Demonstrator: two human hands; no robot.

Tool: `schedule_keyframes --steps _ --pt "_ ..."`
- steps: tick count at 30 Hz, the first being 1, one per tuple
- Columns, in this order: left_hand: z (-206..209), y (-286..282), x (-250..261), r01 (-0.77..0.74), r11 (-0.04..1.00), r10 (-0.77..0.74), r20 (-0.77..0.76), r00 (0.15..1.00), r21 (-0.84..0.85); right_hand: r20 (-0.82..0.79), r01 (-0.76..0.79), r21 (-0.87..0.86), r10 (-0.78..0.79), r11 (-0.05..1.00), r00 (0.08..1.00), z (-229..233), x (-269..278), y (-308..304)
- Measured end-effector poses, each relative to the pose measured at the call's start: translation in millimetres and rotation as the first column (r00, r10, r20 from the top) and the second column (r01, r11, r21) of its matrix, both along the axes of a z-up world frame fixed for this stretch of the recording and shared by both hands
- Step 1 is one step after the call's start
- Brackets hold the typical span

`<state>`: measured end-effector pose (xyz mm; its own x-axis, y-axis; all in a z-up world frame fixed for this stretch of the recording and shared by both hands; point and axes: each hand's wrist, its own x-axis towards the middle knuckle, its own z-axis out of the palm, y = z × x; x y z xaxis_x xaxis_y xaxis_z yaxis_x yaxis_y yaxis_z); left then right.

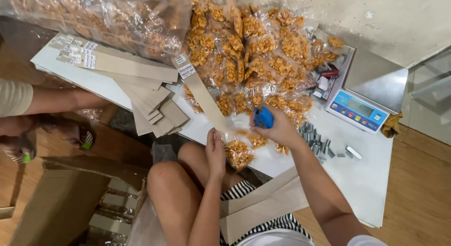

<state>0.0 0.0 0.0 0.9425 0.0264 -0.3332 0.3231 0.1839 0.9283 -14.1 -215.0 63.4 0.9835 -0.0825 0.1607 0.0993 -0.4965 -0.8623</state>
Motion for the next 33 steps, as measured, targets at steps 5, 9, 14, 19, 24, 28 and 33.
schedule_keyframes --steps 5,9,14,19,24,28,33 --pt "14 -2 -8 0.024 0.999 -0.02 0.077 0.997 -0.048 0.029 -0.131 -0.138 0.136 0.982 0.99 -28 38 38" --pt "-40 1 -6 0.076 0.993 -0.096 0.222 0.97 0.096 0.073 -0.134 -0.19 0.15 0.973 0.986 -44 53 54" --pt "-16 1 -11 0.053 0.974 -0.11 0.257 0.96 0.218 -0.094 0.147 -0.016 -0.148 0.989 0.985 -40 59 71" --pt "-6 -4 -17 0.048 0.949 -0.136 0.268 0.954 0.312 -0.191 0.415 0.445 -0.369 0.794 0.91 19 54 124" --pt "15 -3 -25 0.136 0.922 -0.237 0.25 0.939 0.363 -0.217 0.481 0.428 -0.43 0.765 0.876 -52 80 114" --pt "24 -6 -27 0.141 0.922 -0.236 0.234 0.943 0.36 -0.219 0.466 0.434 -0.412 0.771 0.885 -34 70 108" --pt "-77 -10 -14 0.127 0.969 -0.155 0.121 0.98 0.211 0.025 0.246 -0.206 -0.246 0.947 0.969 -43 25 53"
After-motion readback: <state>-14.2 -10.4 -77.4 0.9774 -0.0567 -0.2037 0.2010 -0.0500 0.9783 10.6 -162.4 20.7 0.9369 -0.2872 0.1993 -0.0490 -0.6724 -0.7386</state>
